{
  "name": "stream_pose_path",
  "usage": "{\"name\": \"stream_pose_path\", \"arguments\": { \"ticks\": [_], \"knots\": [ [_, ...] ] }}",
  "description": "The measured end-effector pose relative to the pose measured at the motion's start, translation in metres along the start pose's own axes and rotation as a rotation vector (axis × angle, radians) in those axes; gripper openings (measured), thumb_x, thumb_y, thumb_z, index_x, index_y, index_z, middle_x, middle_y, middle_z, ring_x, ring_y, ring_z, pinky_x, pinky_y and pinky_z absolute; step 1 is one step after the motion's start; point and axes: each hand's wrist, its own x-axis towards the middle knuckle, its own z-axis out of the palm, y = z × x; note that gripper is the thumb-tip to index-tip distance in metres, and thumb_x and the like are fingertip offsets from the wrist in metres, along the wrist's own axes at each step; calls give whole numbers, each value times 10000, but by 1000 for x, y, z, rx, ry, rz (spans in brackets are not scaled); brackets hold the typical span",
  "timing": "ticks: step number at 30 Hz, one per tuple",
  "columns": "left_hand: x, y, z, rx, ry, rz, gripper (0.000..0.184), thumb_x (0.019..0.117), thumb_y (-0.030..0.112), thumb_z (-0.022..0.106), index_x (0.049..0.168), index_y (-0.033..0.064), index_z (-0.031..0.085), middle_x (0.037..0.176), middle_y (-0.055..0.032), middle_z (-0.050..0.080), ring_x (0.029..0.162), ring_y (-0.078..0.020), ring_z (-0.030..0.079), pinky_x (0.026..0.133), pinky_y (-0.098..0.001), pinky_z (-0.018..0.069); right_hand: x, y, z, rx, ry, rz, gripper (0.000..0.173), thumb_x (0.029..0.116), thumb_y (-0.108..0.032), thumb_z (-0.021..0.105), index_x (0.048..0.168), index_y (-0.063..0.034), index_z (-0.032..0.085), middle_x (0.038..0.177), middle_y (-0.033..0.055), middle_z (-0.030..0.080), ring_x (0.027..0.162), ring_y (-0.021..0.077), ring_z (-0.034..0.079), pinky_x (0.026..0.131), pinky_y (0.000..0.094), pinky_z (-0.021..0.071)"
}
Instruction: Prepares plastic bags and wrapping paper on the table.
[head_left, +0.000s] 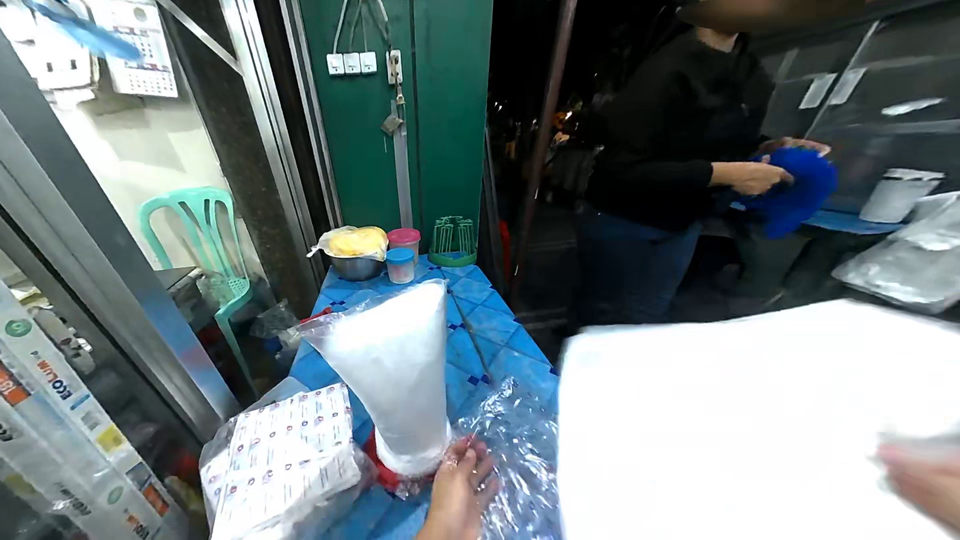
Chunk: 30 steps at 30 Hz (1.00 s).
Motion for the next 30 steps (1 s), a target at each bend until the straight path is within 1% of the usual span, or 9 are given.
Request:
{"name": "stream_pose_path", "arguments": {
  "ticks": [1,4,7,9,11,14,19,24,30],
  "knots": [
    [6,2,-1,27,-8,-18,376,1101,87,375,1458,-33,386,1334,-189,548,1094,-226,616,900,-373,526,1,21,11,61,-90,123,326,957,-72,527,837,-334,679,743,-259,687,668,-148,599,634,68,484],
    [7,6,-2,96,-11,-13,327,1117,183,368,1309,-28,527,1087,-138,671,924,-170,671,817,-337,567,-21,92,44,-15,-183,605,176,916,-3,573,1064,-83,623,839,-50,731,745,38,703,705,246,610],
    [12,6,-6,88,-24,-35,452,1137,270,306,1409,-55,464,1278,-212,625,1133,-242,642,985,-407,525,-39,139,51,-395,-327,863,436,937,-109,715,1283,112,567,1116,252,671,1023,319,668,942,515,529],
    [11,5,-7,165,-27,13,482,1136,282,303,1432,-73,441,1353,-231,584,1206,-246,610,1037,-399,495,-41,143,53,-458,-319,878,457,937,-130,726,1292,108,564,1152,276,661,1059,346,663,965,536,516],
    [7,1,-12,392,-50,123,460,1102,187,436,1473,-81,397,1438,-252,525,1304,-262,554,1107,-398,451,-43,143,53,-446,-294,892,455,937,-130,727,1303,86,566,1154,255,668,1045,322,672,953,511,529],
    [-11,0,-18,931,-63,387,807,954,165,701,1548,-121,236,1541,-320,396,1426,-375,447,1176,-451,387,-43,141,55,-421,-276,879,476,956,-153,709,1332,88,545,1176,258,660,1053,311,670,961,497,525],
    [-35,-20,-23,1381,-54,871,836,771,324,860,1437,-59,530,1455,-349,494,1355,-545,468,1089,-635,416,-45,135,59,-432,-330,807,615,918,-178,756,1393,100,482,1249,279,629,1145,333,640,1020,501,501],
    [-24,0,-10,1493,-6,410,496,1050,97,488,1532,-6,428,1255,-256,673,1164,-424,657,1009,-551,509,-50,134,62,-500,-365,798,588,906,-153,773,1372,100,519,1219,280,652,1131,353,651,1022,517,491],
    [-13,24,0,1540,125,151,519,1104,158,375,1610,93,277,1277,-215,663,1114,-383,683,959,-522,532,-54,132,68,-592,-277,764,682,865,-189,819,1402,85,501,1196,293,659,1111,393,654,1001,554,490]
  ]
}}
